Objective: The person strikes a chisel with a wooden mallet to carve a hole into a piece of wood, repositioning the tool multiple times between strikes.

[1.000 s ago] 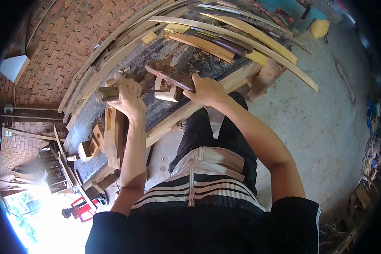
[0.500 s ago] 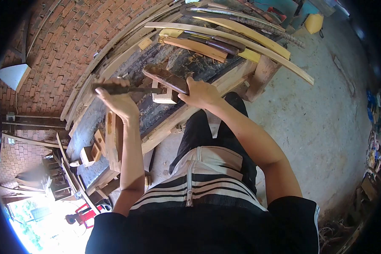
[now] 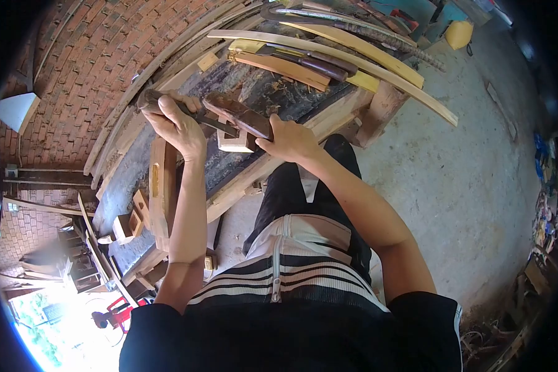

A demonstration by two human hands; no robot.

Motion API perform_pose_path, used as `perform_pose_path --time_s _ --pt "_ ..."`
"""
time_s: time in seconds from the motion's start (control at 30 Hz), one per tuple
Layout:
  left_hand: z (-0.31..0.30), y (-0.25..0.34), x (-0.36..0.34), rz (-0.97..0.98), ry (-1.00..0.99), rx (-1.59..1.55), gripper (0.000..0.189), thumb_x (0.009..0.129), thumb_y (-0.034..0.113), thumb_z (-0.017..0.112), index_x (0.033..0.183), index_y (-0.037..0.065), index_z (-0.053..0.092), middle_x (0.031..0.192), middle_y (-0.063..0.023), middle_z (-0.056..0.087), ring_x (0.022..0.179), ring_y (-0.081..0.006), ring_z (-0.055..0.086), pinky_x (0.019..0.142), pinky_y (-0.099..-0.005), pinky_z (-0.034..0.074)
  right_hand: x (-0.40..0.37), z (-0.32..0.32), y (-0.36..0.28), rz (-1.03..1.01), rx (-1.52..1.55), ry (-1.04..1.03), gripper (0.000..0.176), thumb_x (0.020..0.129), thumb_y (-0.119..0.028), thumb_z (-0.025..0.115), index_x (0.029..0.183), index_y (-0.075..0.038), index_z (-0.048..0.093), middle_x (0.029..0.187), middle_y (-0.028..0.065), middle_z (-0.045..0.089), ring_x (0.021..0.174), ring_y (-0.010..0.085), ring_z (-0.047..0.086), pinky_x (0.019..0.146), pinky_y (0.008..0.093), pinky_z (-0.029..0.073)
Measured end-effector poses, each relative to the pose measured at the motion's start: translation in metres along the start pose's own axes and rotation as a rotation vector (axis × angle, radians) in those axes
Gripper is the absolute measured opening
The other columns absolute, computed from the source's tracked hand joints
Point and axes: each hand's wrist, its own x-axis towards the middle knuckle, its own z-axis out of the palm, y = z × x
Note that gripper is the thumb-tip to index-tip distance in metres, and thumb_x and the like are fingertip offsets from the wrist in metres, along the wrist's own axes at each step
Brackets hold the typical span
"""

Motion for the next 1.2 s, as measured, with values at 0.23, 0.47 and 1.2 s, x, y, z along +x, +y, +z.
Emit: perform_pose_path --time_s 0.23,0.47,1.2 --pt "-0.001 -0.009 0.003 -0.001 0.011 0.006 0.031 0.106 0.036 0.05 0.106 0.008 0.037 0.073 -0.0021 0.047 0.053 -0.008 0.048 0.049 -0.0229 0.043 0.0 0.0 0.002 -0.035 -0.01 0.025 0.058 0.087 -0.05 0.066 0.113 0.0 0.053 0.087 0.0273 0.071 0.085 0.0462 0.07 0.077 0.0533 0.056" --pt "0.003 -0.015 0.011 -0.014 0.042 0.048 0.031 0.106 0.035 0.05 0.105 0.008 0.035 0.074 -0.0016 0.047 0.052 -0.0066 0.046 0.047 -0.0216 0.041 0.001 0.004 0.005 -0.038 -0.003 0.028 0.06 0.087 -0.052 0.066 0.113 0.001 0.052 0.085 0.0288 0.069 0.086 0.0474 0.069 0.077 0.0546 0.055" --pt "0.017 -0.025 -0.006 0.119 0.134 0.239 0.042 0.093 0.034 0.073 0.107 0.002 0.049 0.086 -0.0063 0.058 0.075 -0.0146 0.054 0.071 -0.0292 0.048 -0.002 -0.007 0.0 0.078 0.394 -0.168 0.056 0.088 -0.047 0.067 0.114 0.0 0.054 0.075 0.0175 0.067 0.057 0.03 0.068 0.054 0.0424 0.056"
